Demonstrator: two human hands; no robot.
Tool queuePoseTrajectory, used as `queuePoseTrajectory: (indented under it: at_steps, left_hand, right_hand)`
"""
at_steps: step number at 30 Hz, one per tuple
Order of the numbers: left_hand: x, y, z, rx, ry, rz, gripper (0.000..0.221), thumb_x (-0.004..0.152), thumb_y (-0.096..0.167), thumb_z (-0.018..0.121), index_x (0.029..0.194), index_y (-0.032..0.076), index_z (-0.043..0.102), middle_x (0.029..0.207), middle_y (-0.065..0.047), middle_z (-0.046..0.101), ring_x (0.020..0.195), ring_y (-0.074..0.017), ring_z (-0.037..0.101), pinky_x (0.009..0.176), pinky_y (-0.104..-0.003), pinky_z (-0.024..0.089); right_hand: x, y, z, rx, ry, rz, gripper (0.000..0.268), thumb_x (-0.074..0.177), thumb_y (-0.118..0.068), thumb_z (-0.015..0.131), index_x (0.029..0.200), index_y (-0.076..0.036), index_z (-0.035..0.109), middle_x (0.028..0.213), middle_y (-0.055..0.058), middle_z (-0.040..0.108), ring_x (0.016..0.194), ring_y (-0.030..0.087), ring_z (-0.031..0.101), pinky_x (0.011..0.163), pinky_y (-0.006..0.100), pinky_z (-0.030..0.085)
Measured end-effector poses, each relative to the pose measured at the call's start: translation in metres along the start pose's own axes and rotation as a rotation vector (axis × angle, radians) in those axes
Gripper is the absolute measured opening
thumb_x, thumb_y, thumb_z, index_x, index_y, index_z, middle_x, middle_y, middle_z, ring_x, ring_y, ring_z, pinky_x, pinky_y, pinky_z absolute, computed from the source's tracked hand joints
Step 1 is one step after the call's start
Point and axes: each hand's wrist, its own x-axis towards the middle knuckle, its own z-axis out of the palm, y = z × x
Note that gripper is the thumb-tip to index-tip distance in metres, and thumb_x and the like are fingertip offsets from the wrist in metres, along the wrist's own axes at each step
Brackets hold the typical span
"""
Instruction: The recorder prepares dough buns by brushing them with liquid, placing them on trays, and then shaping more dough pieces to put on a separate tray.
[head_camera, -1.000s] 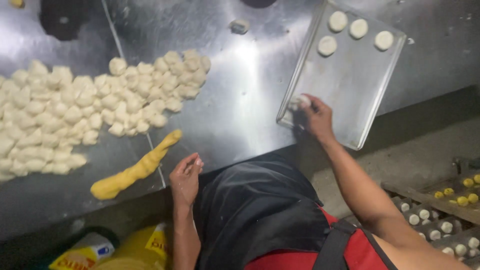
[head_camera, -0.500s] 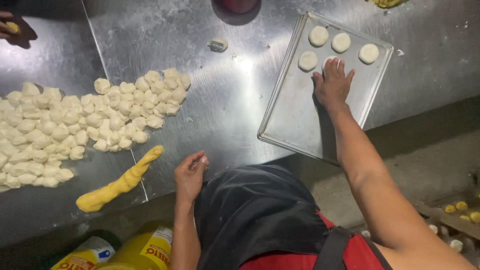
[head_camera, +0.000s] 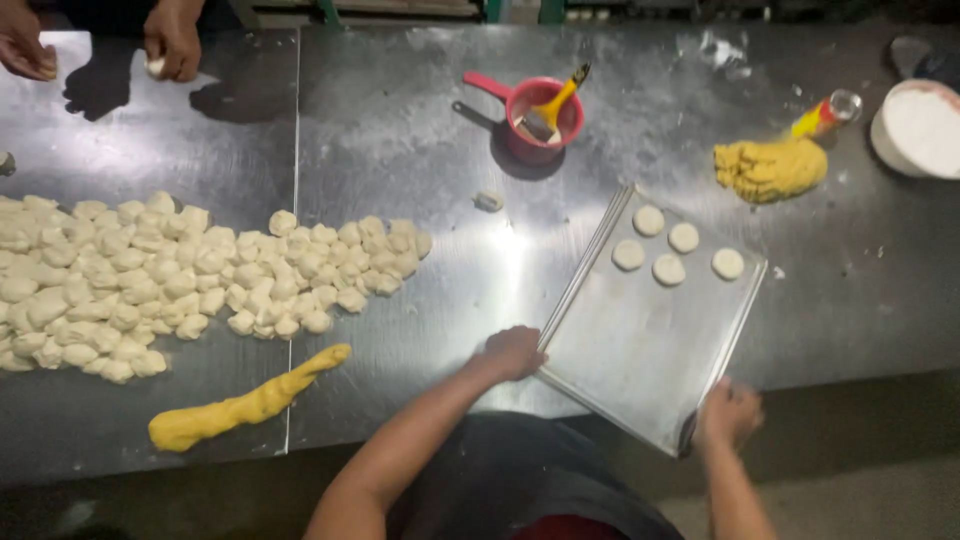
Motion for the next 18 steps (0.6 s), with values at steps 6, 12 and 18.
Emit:
queuePoseTrajectory:
  at_steps: [6, 12, 18]
  left_hand:
    - [0.002, 0.006, 0.007, 0.028, 0.024, 0.032, 0.040, 0.095, 0.035, 0.068, 0.117, 0.003, 0.067, 0.126, -0.023, 0.059, 0.114, -0.0410, 0.063, 0.095, -0.051, 0.053]
    - [-0.015, -0.019, -0.022, -0.056, -0.034, 0.026, 0.039, 0.095, 0.039, 0.067, 0.118, 0.007, 0.068, 0.124, -0.018, 0.063, 0.115, -0.0381, 0.063, 0.096, -0.050, 0.053]
    - [-0.082, -0.092, 0.013, -0.327, 0.163, 0.130, 0.043, 0.092, 0.036, 0.069, 0.124, 0.008, 0.067, 0.114, -0.016, 0.068, 0.108, -0.0361, 0.065, 0.091, -0.049, 0.053]
  right_hand:
    - [0.012, 0.132, 0.054, 0.174, -0.287, 0.349, 0.073, 0.111, -0.056, 0.044, 0.136, 0.011, 0.056, 0.123, 0.026, 0.063, 0.109, 0.034, 0.061, 0.090, 0.045, 0.048]
    - [-0.025, 0.107, 0.039, -0.021, -0.282, 0.208, 0.069, 0.108, -0.052, 0.054, 0.133, 0.011, 0.063, 0.125, 0.033, 0.065, 0.116, 0.046, 0.057, 0.093, 0.059, 0.043]
    - [-0.056, 0.066, 0.052, -0.284, -0.004, -0.701, 0.056, 0.097, -0.028, 0.074, 0.139, 0.005, 0.057, 0.131, 0.025, 0.052, 0.119, 0.038, 0.053, 0.097, 0.050, 0.045]
